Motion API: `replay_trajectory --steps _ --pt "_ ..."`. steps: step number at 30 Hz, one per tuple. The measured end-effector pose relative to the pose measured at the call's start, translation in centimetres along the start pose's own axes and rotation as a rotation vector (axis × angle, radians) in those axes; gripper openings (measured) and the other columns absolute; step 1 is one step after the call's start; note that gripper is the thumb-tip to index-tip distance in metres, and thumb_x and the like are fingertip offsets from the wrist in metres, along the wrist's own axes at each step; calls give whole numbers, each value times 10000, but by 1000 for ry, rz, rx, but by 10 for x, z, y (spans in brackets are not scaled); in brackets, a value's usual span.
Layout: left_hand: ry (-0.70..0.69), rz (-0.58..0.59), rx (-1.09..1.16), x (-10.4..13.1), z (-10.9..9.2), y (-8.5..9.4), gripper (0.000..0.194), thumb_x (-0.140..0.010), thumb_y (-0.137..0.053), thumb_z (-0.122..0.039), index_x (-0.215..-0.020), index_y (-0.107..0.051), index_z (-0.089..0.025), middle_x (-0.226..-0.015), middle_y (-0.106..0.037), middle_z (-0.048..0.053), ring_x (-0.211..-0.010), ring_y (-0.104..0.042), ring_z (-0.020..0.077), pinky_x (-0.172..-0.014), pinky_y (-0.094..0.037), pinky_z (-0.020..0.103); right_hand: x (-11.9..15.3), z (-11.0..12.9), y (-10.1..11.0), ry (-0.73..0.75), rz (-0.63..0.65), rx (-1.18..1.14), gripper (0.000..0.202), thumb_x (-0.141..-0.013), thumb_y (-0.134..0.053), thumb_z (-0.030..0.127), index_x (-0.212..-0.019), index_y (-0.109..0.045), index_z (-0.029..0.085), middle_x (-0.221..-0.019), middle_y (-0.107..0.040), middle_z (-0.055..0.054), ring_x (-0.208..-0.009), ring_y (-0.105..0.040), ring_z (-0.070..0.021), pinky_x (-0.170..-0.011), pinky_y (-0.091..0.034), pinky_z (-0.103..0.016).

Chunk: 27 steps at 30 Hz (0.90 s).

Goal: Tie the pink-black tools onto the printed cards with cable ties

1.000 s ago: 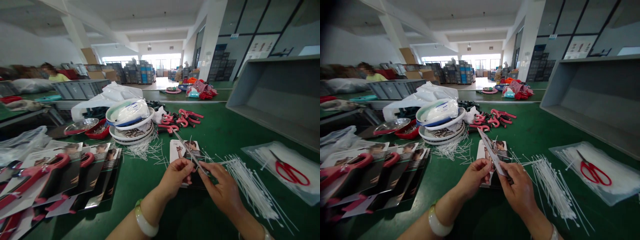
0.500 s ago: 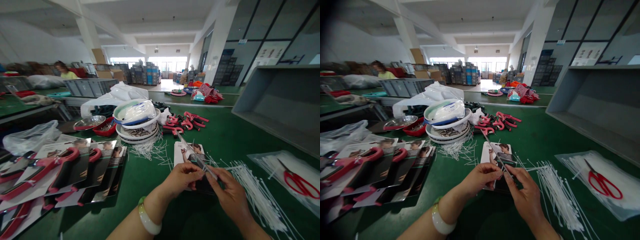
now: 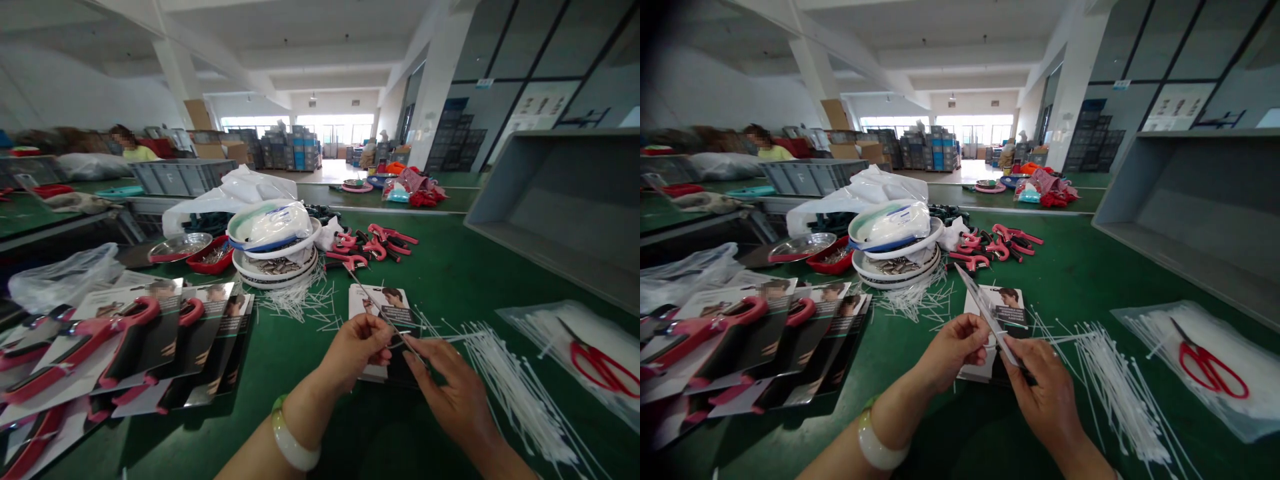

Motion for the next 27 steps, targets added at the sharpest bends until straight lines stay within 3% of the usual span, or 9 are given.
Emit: replay_trajectory --steps 5,9,12,16,21,24,27 --pt "-163 -43 27 3 -6 1 498 -623 -763 -450 -910 -426 -221 -682 -557 -65 -481 -553 72 -490 -457 193 -3 16 -2 168 8 119 232 -870 -499 201 -1072 -611 177 -912 -651 -80 -866 -595 -201 -764 -508 -338" --pt "-356 -57 -296 18 -28 -3 521 -702 -712 -401 -1144 -469 -266 -792 -563 -26 -587 -565 100 -545 -455 210 -4 23 -8 212 72 194 269 -871 -440 165 -1079 -609 144 -885 -639 -101 -815 -576 -205 -707 -506 -343" --pt "-339 -33 -698 24 -37 -3 309 -736 -671 -384 -977 -657 -191 -846 -622 38 -638 -549 115 -568 -421 205 -2 25 -14 206 125 222 292 -838 -413 111 -1037 -625 139 -859 -624 -109 -794 -564 -215 -661 -503 -344" --pt "-239 -15 -1063 25 -41 6 205 -742 -635 -353 -840 -717 -193 -781 -674 34 -633 -557 141 -564 -388 220 0 29 -24 207 193 225 379 -777 -406 36 -1076 -619 130 -856 -612 -107 -794 -554 -218 -653 -499 -337" --pt "-221 -179 -1391 29 -49 12 109 -743 -620 -306 -741 -708 -241 -735 -632 24 -655 -552 162 -594 -377 250 1 34 -37 202 229 257 367 -758 -427 26 -1047 -638 109 -844 -611 -107 -787 -545 -227 -678 -488 -354" --pt "-288 -195 -1376 30 -56 9 87 -768 -596 -248 -744 -679 -240 -833 -611 22 -725 -550 163 -650 -402 262 0 30 -41 164 248 287 348 -742 -457 25 -1009 -657 126 -835 -613 -94 -780 -537 -228 -683 -470 -358" --pt "-502 -134 -1086 31 -70 4 59 -778 -602 -231 -729 -626 -208 -837 -595 21 -808 -535 164 -719 -423 266 -3 28 -36 160 206 312 392 -731 -494 27 -1081 -638 130 -868 -621 -91 -806 -537 -227 -711 -446 -357"
Point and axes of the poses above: each hand's wrist, its own x-axis away from the middle knuckle, its own y-axis out of the back of the hand, z = x × y, the point moved 8 cm from there along -x, towards the middle knuckle
